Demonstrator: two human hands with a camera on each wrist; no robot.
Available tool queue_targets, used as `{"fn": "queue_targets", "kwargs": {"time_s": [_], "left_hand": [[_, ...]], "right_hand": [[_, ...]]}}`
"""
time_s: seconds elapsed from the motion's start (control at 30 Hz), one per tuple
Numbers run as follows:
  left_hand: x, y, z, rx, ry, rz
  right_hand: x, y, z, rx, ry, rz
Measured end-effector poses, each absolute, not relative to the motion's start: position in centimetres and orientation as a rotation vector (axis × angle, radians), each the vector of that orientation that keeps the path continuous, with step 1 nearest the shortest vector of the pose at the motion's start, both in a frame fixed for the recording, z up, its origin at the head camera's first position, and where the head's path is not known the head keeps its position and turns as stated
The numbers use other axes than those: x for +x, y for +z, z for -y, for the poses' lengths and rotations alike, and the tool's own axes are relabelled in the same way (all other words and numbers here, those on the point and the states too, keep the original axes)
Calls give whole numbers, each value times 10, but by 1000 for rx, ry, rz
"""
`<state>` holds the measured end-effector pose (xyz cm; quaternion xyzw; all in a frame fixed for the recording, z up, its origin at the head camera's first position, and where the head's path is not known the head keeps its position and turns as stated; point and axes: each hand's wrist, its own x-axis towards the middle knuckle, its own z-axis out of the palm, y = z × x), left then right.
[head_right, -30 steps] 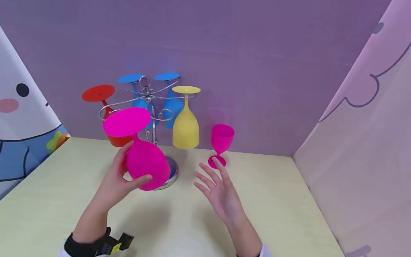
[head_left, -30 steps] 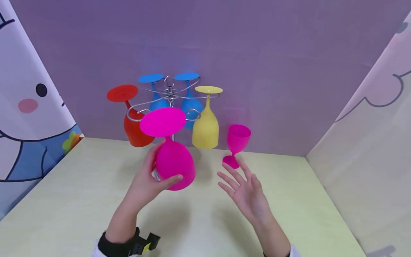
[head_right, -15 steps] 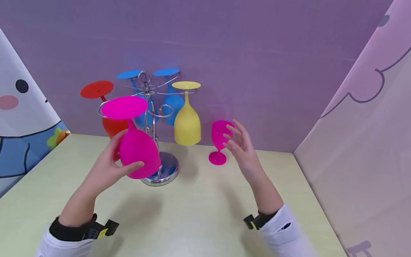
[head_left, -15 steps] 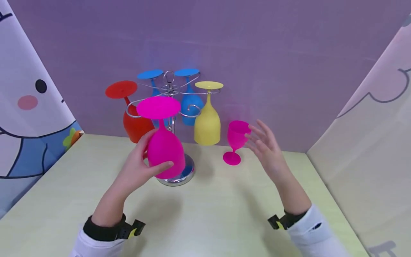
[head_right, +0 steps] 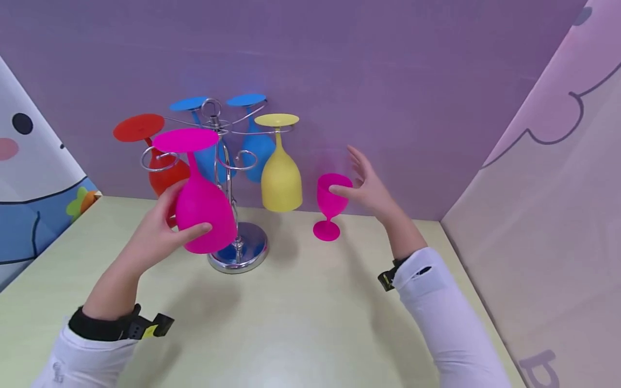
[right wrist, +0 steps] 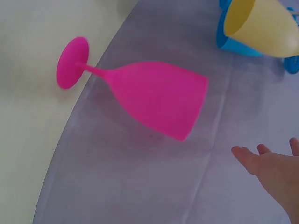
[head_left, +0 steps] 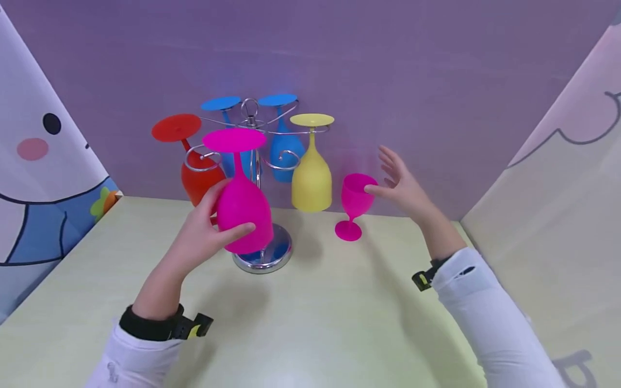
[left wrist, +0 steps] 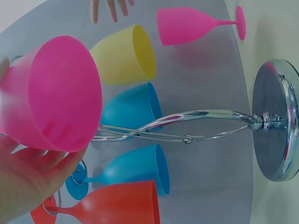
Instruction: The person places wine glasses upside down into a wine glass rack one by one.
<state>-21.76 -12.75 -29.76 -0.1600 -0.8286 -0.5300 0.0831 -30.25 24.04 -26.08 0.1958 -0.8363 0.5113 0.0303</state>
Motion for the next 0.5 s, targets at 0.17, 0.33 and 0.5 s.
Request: {"fn": "queue_targets", "kwargs": {"time_s": [0.17, 0.33, 0.5], "left_hand": [[-219, -297, 131, -423, -1583, 2514], [-221, -298, 132, -379, -1586, 2541], [-223, -299, 135, -316, -1573, 2558]], "right_hand": [[-329, -273, -240, 582, 1331, 2776], [-343, -281, -240, 601, 944, 2943], [-352, -283, -234, 629, 597, 3042]]}}
